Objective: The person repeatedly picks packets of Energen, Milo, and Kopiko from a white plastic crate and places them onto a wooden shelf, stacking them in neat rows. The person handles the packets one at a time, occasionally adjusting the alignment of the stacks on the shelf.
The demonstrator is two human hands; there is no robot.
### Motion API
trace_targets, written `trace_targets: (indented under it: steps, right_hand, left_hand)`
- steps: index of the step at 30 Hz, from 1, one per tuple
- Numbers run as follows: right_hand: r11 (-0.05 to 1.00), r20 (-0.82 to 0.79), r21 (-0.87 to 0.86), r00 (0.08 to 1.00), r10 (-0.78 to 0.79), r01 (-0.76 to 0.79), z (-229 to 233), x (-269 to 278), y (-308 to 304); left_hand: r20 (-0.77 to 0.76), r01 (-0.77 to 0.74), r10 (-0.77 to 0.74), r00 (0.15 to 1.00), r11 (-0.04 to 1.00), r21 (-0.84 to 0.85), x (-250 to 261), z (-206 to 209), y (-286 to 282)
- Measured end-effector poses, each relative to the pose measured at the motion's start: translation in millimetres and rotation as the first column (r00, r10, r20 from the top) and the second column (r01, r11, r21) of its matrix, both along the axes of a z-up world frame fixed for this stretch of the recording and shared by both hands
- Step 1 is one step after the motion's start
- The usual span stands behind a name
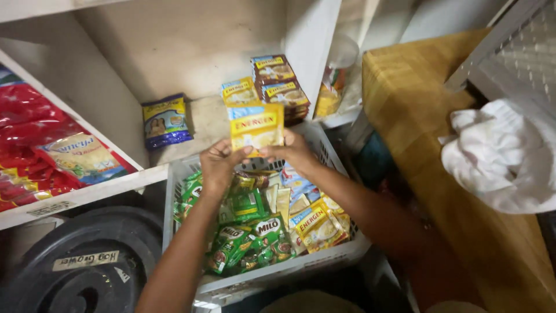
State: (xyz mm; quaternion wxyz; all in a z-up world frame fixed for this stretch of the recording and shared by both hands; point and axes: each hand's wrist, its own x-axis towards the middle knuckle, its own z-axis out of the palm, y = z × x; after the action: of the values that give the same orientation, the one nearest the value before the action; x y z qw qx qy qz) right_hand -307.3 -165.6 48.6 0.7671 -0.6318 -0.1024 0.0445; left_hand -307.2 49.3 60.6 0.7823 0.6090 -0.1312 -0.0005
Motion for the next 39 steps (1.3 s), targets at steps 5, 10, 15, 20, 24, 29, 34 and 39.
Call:
trace_targets:
  steps: [5, 10, 15, 20, 24, 29, 34, 39]
  right_hand:
    - [0.999, -0.054, -0.032, 0.999, -0.008, 0.006, -1, 3, -2]
    - [0.997, 0.103, -0.061, 0.993, 0.053, -0.047, 8, 5, 1]
    - [0.995, -0.121, -0.093, 0.992, 0.021, -0.032, 10, 9, 4]
    - [0.987, -0.063, -0.141, 0.996, 0.062, -0.070, -1, 12, 9]
    - [0.972, -0.069, -0.233, 0.997, 0.013, -0.029, 13, 23, 11]
    - [0.963, -0.065, -0.267, 0.996, -0.060, 0.040, 10, 67, 7]
    - [0.963, -0.157, -0.264, 0.983, -0.095, 0.051, 28, 97, 12]
    - [0.927, 0.231, -0.354, 0.972, -0.038, 0.121, 7, 153, -5]
  left_hand:
    - [-0.181, -0.079, 0.091, 0.979, 0.994, 0.074, 25, -45, 21]
    - [0.031, 0.117, -0.117, 0.993, 0.993, 0.004, 13, 13, 36]
    - [-0.285, 0.091, -0.048, 0.957, 0.986, 0.142, 23, 5, 35]
    - [-0.150, 0.057, -0.059, 0.987, 0.998, -0.022, 25, 0, 47]
    - [-0.186, 0.030, -0.033, 0.982, 0.999, -0.019, 26, 11, 45]
    - [-0.192, -0.046, 0.036, 0.981, 0.998, -0.046, 49, 3, 48]
    - [-0.263, -0.116, 0.103, 0.959, 0.993, -0.032, 69, 0, 56]
    - [-0.330, -0.137, 0.106, 0.938, 0.988, -0.072, 84, 6, 58]
